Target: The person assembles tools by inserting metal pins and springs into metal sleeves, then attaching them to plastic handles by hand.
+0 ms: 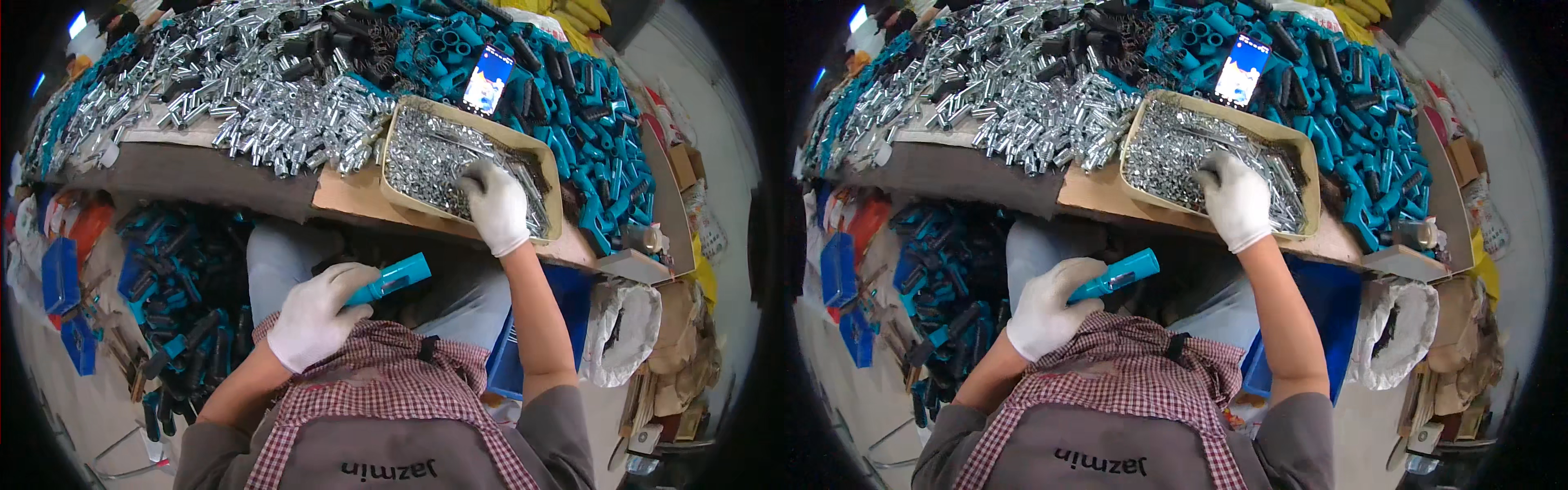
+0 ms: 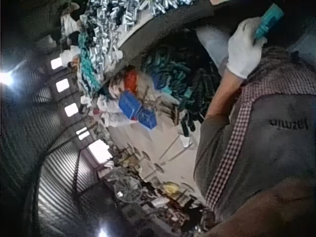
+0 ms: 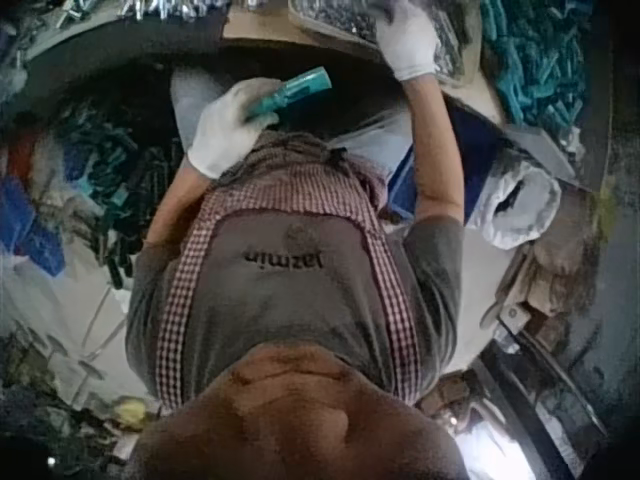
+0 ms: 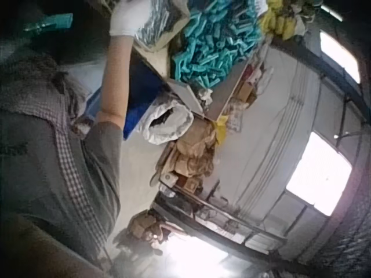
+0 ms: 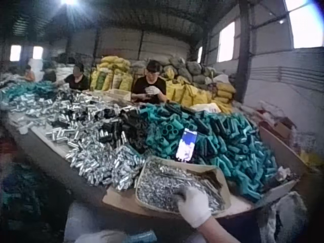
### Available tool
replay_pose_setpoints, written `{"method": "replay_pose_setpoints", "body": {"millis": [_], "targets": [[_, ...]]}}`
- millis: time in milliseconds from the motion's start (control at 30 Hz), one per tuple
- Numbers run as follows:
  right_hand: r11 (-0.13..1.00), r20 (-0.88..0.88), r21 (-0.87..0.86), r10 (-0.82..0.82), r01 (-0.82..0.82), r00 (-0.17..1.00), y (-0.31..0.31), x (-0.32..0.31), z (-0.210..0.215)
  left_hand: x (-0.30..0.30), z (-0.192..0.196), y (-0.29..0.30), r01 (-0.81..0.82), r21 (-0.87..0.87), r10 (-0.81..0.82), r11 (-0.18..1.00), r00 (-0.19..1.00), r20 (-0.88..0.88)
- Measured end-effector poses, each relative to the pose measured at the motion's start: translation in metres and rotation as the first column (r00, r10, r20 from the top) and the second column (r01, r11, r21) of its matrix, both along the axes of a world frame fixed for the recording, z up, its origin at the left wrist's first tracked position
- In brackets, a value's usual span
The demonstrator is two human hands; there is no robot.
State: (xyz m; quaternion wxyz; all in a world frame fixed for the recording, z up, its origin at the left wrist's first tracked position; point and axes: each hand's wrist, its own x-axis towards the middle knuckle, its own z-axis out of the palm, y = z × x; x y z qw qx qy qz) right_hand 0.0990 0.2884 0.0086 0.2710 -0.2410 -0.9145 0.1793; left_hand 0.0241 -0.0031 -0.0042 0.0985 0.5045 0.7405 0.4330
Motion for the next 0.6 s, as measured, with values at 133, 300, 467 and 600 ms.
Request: {"method": "replay_pose_setpoints", "body": {"millis": [133, 300, 467, 600], "targets": [[0.995, -0.070, -0.102, -0.027, 0.020, 0.997, 0.003, 0.005, 0.011, 0.000, 0.007, 0.001, -0.081, -0.058, 0.092, 0.995, 0.969, 0.230], [0.896, -0.253, -0.431, -0.011, -0.102, 0.967, -0.034, 0.010, 0.019, -0.008, 0.003, 0.003, -0.132, -0.026, 0.123, 0.991, 0.818, 0.562], [0.849, -0.262, -0.327, 0.340, -0.414, 0.903, -0.110, 0.005, 0.000, -0.013, 0.003, 0.012, -0.140, 0.074, 0.016, 0.987, 0.552, 0.834], [0.898, -0.431, -0.140, 0.324, -0.418, 0.842, -0.126, -0.005, -0.018, -0.009, -0.010, 0.012, -0.206, 0.177, -0.032, 0.962, 0.562, 0.827]]}}
